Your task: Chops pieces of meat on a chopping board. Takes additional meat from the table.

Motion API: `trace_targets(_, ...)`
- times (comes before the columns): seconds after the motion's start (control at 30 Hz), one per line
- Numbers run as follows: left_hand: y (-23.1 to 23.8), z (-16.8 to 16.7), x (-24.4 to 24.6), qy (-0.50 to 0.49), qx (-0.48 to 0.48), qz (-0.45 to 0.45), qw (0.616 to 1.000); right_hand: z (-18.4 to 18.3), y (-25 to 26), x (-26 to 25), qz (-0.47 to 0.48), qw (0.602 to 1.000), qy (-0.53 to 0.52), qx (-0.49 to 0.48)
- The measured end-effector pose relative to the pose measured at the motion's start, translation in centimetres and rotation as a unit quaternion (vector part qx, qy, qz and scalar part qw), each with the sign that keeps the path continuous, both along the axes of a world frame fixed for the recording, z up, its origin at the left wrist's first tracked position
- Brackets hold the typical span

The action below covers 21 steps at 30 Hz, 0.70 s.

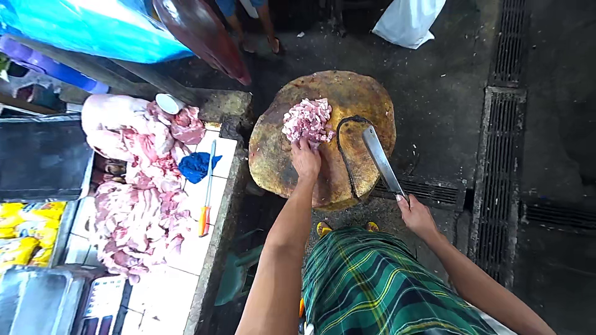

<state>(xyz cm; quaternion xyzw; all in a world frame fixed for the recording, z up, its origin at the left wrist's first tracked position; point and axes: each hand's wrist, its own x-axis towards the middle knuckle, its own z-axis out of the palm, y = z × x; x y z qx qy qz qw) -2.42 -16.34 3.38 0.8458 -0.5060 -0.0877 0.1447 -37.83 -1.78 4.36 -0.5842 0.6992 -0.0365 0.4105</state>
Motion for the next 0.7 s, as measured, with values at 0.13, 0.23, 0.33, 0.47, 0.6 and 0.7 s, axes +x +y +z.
trace_targets(0.13, -4.7, 1.9, 2.8, 0.016, 0.086, -0.040, 0.995, 0.6, 0.3, 0.7, -0.014, 1.000, 0.021, -0.014)
trace_targets(0.23, -6.7, 6.8, 5.0, 0.106, 0.031, -0.041, 0.993, 0.7, 0.7, 1.5, -0.028, 0.999, 0.018, -0.025)
trace_targets(0.33, -6.9, 11.9, 6.2, 0.173, -0.029, -0.051, 0.983, 0.3, 1.6, 2.9, -0.065, 0.998, 0.005, -0.026)
trace_targets(0.47, -6.3, 11.4, 8.1, 0.122, 0.059, -0.023, 0.991, -0.3, 2.0, 4.4, -0.103, 0.994, -0.003, -0.030)
trace_targets(0.6, -4.0, 2.1, 10.3, 0.102, 0.160, -0.094, 0.977, 0.1, 2.2, 5.4, -0.114, 0.993, 0.029, -0.025)
trace_targets(0.7, -3.3, 3.9, 10.7, 0.140, 0.095, -0.068, 0.983, 0.2, 2.2, 6.0, -0.124, 0.991, 0.030, -0.028)
